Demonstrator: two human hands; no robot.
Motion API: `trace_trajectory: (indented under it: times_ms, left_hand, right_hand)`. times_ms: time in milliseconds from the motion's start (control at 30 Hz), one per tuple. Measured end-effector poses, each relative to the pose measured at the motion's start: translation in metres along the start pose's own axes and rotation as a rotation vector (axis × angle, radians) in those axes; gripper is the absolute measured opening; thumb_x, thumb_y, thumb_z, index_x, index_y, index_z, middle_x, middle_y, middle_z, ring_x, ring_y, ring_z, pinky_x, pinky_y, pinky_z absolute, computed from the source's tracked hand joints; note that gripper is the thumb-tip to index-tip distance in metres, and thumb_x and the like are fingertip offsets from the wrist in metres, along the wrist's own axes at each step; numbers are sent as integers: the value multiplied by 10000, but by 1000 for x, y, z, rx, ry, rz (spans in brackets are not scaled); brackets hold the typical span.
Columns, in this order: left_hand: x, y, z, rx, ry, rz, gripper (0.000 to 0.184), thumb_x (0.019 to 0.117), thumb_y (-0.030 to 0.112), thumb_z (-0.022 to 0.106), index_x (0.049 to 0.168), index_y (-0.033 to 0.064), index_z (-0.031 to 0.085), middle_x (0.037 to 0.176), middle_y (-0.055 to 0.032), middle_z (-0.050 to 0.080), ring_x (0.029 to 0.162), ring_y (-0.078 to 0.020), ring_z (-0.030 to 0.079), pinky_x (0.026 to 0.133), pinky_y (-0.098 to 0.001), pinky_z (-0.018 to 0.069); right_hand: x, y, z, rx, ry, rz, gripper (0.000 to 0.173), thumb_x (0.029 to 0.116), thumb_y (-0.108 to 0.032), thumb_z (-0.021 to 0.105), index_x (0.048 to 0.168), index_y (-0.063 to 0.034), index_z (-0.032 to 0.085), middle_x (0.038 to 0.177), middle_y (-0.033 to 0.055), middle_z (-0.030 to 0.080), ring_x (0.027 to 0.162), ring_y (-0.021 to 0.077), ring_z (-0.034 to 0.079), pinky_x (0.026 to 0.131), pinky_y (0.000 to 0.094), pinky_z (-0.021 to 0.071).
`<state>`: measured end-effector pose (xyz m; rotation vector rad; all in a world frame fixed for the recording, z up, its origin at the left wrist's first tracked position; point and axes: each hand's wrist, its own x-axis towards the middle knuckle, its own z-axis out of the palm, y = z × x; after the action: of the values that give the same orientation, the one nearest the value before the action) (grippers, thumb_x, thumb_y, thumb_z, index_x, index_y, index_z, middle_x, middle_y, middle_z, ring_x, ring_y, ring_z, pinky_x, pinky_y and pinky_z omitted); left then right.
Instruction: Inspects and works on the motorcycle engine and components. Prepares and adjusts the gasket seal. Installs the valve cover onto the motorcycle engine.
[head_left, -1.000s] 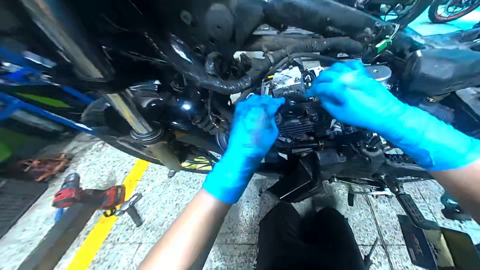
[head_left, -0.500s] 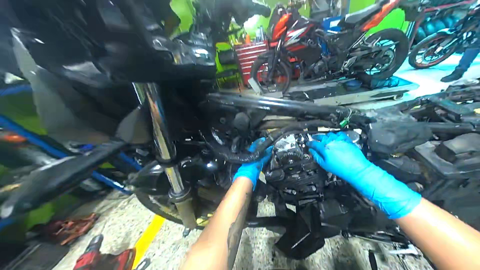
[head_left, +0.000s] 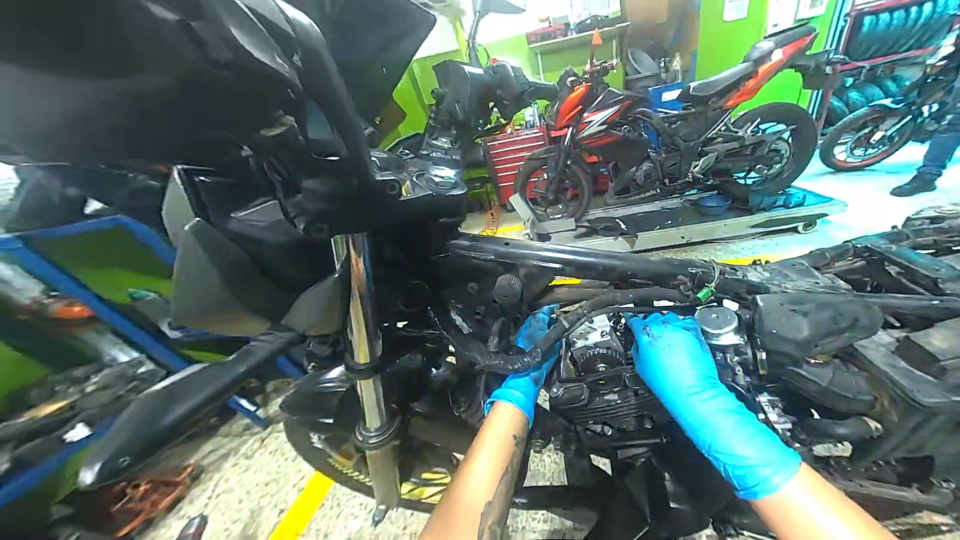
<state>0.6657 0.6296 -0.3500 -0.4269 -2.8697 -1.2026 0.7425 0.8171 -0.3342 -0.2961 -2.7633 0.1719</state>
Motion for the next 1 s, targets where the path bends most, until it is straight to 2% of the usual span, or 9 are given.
trace_trajectory:
  times_ms: [133, 233, 300, 467, 533, 667, 733, 867, 1000]
  left_hand:
    - [-7, 1, -2, -97, 21, -24, 396, 1057, 220, 568, 1408, 37, 573, 1444, -168, 571, 1380, -265, 498, 1162, -418, 373]
    - [-2, 5, -1, -234, 88, 68, 337, 1038, 167, 593, 1351, 43, 615, 1348, -137, 632, 1258, -211, 578, 1079, -381, 452]
    - [-12, 27, -10, -234, 48, 44, 300, 1051, 141, 566, 1308, -6, 616, 1308, -170, 633, 1223, -242, 581, 1047, -397, 463]
    - [-30, 54, -23, -233, 31, 38, 301, 1059, 114, 540, 1313, -32, 610, 1328, -170, 629, 1249, -222, 576, 1066, -364, 459]
    - [-11, 32, -8, -291, 91, 120, 284, 1044, 110, 565, 1283, -30, 627, 1270, -182, 654, 1190, -237, 606, 1025, -385, 485]
    - [13, -6, 11, -96, -25, 5, 461, 1049, 214, 581, 1449, -7, 519, 1494, -209, 522, 1426, -301, 462, 1197, -435, 348]
    - [24, -18, 17, -58, -52, -42, 503, 1047, 266, 580, 1467, 0, 501, 1503, -202, 515, 1433, -285, 457, 1204, -418, 343]
    - [16, -3, 12, -90, 20, -16, 470, 1030, 203, 616, 1438, -15, 529, 1470, -203, 543, 1412, -275, 474, 1192, -399, 351]
    - [12, -1, 9, -108, 17, 9, 445, 1025, 204, 629, 1410, -7, 554, 1420, -202, 580, 1357, -281, 524, 1158, -423, 395]
  right_hand:
    - [-8, -10, 7, 4, 137, 71, 247, 973, -95, 619, 1186, -88, 745, 1021, 156, 723, 976, 330, 699, 899, 504, 519]
    - [-8, -11, -4, 44, 20, 182, 240, 965, -180, 650, 1143, -38, 727, 1098, 163, 721, 1053, 337, 686, 972, 517, 491]
    - [-6, -14, -10, 53, -39, 247, 228, 968, -168, 620, 1095, -15, 732, 1108, 164, 721, 1070, 331, 684, 982, 518, 480]
    - [-9, -10, 8, 106, 199, 280, 212, 963, -196, 636, 1030, -25, 741, 1020, 170, 733, 978, 350, 708, 909, 533, 504]
    - [-10, -7, 19, 114, 310, 266, 219, 959, -189, 652, 1062, -21, 748, 1031, 190, 728, 964, 372, 708, 887, 548, 521]
    - [-10, -11, 22, 91, 275, 286, 282, 971, -224, 646, 1167, -40, 731, 1148, 179, 719, 1056, 364, 690, 958, 550, 486]
    - [-9, -12, 19, 80, 227, 288, 309, 981, -270, 617, 1182, -67, 733, 1155, 157, 723, 1082, 344, 680, 972, 542, 463]
    - [-9, -9, 5, 113, 62, 274, 339, 1020, -292, 550, 1249, -115, 726, 1233, 127, 704, 1175, 313, 644, 1033, 521, 426]
    - [-9, -7, 1, 112, -12, 254, 310, 1013, -282, 578, 1234, -134, 736, 1239, 122, 698, 1187, 302, 632, 1049, 518, 409]
